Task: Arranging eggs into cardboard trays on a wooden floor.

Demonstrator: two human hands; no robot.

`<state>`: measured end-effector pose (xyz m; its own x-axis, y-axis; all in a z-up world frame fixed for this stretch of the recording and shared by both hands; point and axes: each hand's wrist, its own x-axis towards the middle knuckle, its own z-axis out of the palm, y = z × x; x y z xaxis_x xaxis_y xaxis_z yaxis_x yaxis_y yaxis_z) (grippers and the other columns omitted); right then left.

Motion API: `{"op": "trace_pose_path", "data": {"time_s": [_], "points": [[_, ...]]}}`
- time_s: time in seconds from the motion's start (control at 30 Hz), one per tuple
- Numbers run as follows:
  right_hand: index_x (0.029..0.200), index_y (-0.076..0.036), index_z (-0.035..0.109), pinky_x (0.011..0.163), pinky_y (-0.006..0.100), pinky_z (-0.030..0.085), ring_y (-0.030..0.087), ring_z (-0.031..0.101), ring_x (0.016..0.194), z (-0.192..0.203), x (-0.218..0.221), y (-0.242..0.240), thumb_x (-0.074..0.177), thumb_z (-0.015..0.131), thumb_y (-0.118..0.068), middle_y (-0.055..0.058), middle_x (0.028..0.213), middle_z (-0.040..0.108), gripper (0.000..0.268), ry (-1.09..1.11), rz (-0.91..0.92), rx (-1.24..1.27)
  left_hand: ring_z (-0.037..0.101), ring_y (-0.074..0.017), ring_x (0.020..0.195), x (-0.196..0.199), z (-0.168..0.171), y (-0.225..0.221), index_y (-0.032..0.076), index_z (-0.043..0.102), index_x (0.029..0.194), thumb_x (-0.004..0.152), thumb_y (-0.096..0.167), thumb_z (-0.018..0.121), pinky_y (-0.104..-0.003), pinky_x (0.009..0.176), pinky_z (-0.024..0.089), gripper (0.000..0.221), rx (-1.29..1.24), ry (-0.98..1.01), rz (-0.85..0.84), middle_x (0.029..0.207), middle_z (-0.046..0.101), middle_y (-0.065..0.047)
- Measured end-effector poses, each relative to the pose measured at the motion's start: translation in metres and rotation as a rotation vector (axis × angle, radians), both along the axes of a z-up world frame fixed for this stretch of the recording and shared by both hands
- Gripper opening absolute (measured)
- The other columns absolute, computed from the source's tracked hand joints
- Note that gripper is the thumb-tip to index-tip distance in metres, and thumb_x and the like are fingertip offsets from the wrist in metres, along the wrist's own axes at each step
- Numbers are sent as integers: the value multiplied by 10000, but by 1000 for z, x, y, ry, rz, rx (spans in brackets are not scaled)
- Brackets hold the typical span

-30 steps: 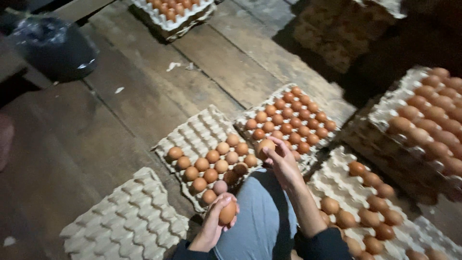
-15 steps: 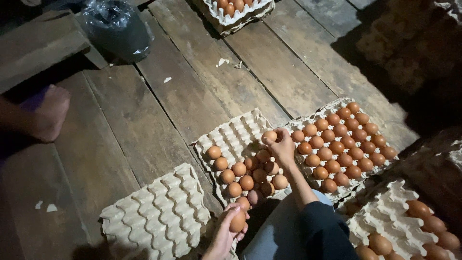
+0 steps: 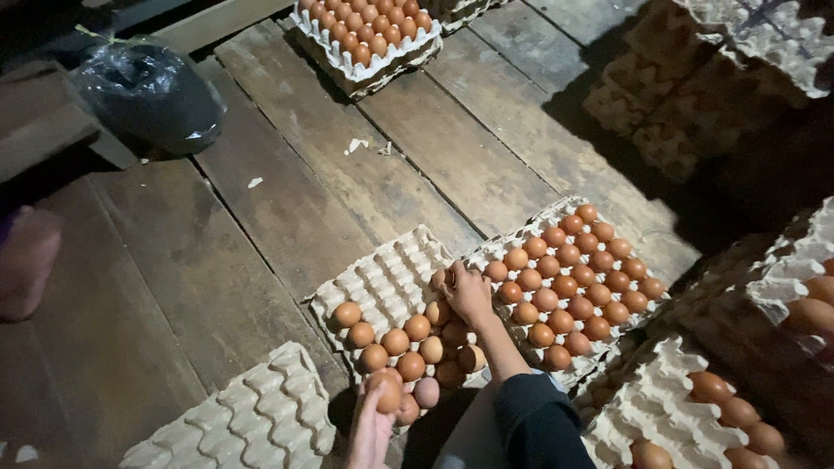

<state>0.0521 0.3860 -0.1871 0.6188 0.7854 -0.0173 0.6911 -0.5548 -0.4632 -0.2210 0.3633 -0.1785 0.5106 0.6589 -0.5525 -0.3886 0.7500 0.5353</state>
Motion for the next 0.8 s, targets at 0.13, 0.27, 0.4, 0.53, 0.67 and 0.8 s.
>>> {"op": "trace_pose_path", "data": {"time_s": [0.13,0.27,0.4,0.53,0.67,0.8], "points": [[1097,-85,520,688,437,506,370,622,812,-18,19,-7,782,559,-284,191,904,646,375,298,-72,-34,471,-224,908,36,82,23,22,454,1199,816,223,477,-305,684,325,433,-10,193,-37,1178,545,-194],[1107,-51,564,731,283,471,200,604,850,50,24,-20,809,488,-150,101,951,654,323,596,-266,266,432,-230,1101,61,104,42,78,420,1214,819,224,491,-344,902,323,427,160,176,-72,1244,457,-134],[1108,-18,534,592,204,438,123,543,712,66,26,-61,877,457,-54,106,878,625,246,1012,-428,637,407,-236,1217,91,100,62,98,404,1266,818,201,533,-383,1051,305,477,360,112,-138,1318,426,-114],[1082,-84,586,591,248,488,147,582,660,44,4,-104,850,459,-24,144,813,676,272,755,-323,633,327,-320,1264,142,92,79,74,407,1317,836,251,618,-441,1055,249,555,550,364,-175,1333,361,-213],[1051,-45,600,562,242,493,156,571,600,68,-17,-122,850,441,15,147,749,663,263,836,-393,718,501,-327,1130,188,-1,121,119,501,1251,765,164,699,-393,945,407,527,878,405,-296,1206,500,-198],[1020,-33,602,561,216,495,148,586,639,77,-20,-121,862,424,-7,133,731,645,239,897,-509,778,539,-344,1091,203,-34,136,91,562,1184,724,103,692,-425,930,416,478,1297,635,-400,1137,577,-172]]}}
